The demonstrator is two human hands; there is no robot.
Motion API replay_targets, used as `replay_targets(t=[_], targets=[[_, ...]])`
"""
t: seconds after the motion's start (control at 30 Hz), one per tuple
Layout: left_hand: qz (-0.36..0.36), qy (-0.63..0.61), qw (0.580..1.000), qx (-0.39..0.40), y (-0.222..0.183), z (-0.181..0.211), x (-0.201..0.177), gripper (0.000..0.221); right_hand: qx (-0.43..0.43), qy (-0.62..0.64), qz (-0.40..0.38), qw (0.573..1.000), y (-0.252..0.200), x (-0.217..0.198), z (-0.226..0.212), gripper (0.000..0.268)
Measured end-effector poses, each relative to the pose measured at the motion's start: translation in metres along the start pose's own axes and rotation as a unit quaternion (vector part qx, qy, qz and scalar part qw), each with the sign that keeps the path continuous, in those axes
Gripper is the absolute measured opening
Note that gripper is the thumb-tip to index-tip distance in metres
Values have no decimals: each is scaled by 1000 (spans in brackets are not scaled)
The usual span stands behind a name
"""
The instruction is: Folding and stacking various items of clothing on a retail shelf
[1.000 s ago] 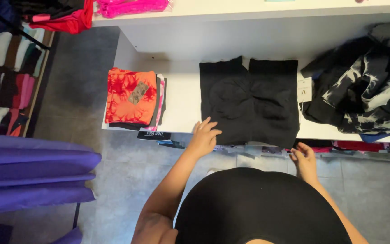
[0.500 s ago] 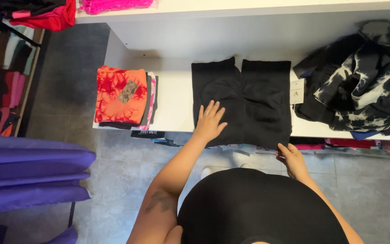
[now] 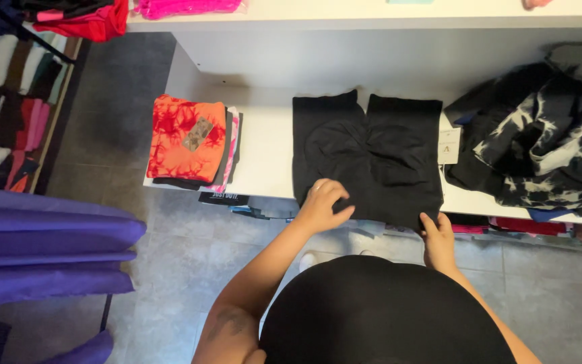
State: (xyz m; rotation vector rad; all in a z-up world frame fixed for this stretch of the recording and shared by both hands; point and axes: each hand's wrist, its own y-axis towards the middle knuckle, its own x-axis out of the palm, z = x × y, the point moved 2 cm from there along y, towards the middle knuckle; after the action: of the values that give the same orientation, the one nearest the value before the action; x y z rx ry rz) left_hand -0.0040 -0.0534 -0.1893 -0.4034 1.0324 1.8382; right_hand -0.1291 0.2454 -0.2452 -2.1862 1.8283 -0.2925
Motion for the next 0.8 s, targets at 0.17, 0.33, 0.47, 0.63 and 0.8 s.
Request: replay_targets(t=[0.17, 0.33, 0.47, 0.63, 0.8], targets=[[-19, -134, 991, 1, 95, 27, 39, 25, -76, -16, 22, 997, -24, 18, -56, 9], [-295, -180, 896, -278, 142, -9, 110, 80, -113, 51, 8, 992, -30, 29, -85, 7], [-200, -170, 875, -406, 172, -1, 87, 87, -163, 42, -67, 984, -4, 35, -88, 12], [-223, -80, 915, -326, 245, 80, 31, 94, -282, -113, -173, 937, 16, 58, -100, 23], [-341, 163, 881, -285, 281, -16, 197, 58, -344, -181, -262, 883, -6, 88, -126, 17]])
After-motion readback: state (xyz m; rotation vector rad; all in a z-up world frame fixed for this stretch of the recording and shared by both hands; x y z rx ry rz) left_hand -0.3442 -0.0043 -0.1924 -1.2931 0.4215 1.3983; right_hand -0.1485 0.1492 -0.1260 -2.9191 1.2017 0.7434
